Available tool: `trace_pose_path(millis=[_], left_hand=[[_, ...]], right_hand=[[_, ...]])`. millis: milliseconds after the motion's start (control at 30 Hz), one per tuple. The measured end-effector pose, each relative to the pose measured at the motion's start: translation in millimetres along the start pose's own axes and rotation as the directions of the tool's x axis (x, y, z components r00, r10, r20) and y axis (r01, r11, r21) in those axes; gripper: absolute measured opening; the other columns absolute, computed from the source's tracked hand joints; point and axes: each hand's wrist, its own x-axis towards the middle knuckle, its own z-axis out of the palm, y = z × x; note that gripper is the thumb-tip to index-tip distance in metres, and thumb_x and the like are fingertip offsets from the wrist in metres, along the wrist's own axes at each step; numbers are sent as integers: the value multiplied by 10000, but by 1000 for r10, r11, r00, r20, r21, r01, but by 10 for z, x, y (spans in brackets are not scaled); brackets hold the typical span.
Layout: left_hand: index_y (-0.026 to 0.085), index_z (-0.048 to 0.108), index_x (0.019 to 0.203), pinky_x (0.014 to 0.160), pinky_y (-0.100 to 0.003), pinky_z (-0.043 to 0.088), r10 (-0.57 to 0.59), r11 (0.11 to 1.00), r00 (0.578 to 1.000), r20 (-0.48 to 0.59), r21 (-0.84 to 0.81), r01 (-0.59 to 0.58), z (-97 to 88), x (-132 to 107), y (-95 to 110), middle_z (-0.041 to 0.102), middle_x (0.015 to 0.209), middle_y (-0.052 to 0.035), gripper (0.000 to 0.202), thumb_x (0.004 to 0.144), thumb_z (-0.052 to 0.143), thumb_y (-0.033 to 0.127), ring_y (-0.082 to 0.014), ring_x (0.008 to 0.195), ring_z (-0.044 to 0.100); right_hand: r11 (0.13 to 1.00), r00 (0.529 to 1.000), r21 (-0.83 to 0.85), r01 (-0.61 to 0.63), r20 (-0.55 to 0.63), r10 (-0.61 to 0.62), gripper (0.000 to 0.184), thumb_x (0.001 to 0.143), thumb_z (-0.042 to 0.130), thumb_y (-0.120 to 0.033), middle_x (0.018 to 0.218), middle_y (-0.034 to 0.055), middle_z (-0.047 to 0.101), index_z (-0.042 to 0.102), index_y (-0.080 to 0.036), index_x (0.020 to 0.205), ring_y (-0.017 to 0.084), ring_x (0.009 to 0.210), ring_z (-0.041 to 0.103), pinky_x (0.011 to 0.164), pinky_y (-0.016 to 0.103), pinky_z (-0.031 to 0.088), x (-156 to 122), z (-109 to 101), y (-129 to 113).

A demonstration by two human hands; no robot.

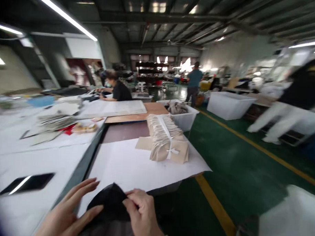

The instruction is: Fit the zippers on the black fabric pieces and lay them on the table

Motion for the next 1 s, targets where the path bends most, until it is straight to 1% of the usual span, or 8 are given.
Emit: trace_pose_path(millis=[100,200,333,500,667,767,900,1000], left_hand=[[225,589,1209,469,-244,570,-265,930,956,127,-231,288,18,-93,29,545,1370,-115,400,851,623,399,-322,1161,608],[189,559,1173,416,-200,518,-353,826,906,232,-376,419,4,-127,36,632,1185,-118,381,844,619,372,-264,982,654],[170,595,966,421,-185,450,-388,797,872,298,-366,480,-89,-265,-21,649,813,-18,232,841,623,364,-158,660,600],[157,622,866,650,-253,499,-407,787,878,252,-391,477,-215,-429,-205,655,776,-9,137,808,653,278,-163,745,593],[168,562,809,397,-185,389,-517,591,793,322,-535,603,-207,-482,-277,547,667,44,214,709,694,303,-102,527,469],[174,525,743,405,-192,431,-568,470,759,318,-631,617,-149,-506,-283,548,655,42,256,635,725,291,-107,537,495],[141,571,825,516,-214,470,-623,407,746,236,-716,567,-83,-539,-327,576,615,43,301,584,727,230,-98,544,524],[106,530,1121,509,-230,456,-670,359,718,190,-763,538,-56,-552,-356,589,577,61,606,554,721,198,-108,510,519]], right_hand=[[1000,993,-1,-26,117,26,244,918,549,-286,886,52,735,718,-206,761,206,853,683,782,262,510,-23,40,59],[1000,976,-16,6,217,-3,234,923,550,-299,979,67,747,729,-220,794,234,927,692,825,281,526,-32,105,156],[997,952,-34,65,303,-52,220,920,556,-302,1025,74,753,746,-239,830,264,1014,679,931,352,517,-29,214,218],[997,913,-29,67,405,-49,216,917,561,-290,979,59,764,743,-243,810,263,995,688,1039,450,455,-14,383,262],[997,898,-46,62,438,-36,270,905,587,-337,942,60,767,711,-226,692,267,947,702,1010,472,478,-21,512,347],[994,890,-48,93,452,-61,274,904,596,-353,921,64,763,703,-220,689,257,913,713,893,408,559,-14,566,416],[941,899,-65,331,324,-294,240,839,704,-385,1006,94,736,691,-206,999,268,951,702,805,398,606,9,622,447],[744,758,-160,649,215,-615,267,851,708,-248,1097,118,698,661,-194,1108,299,1099,633,964,539,524,26,654,364]])
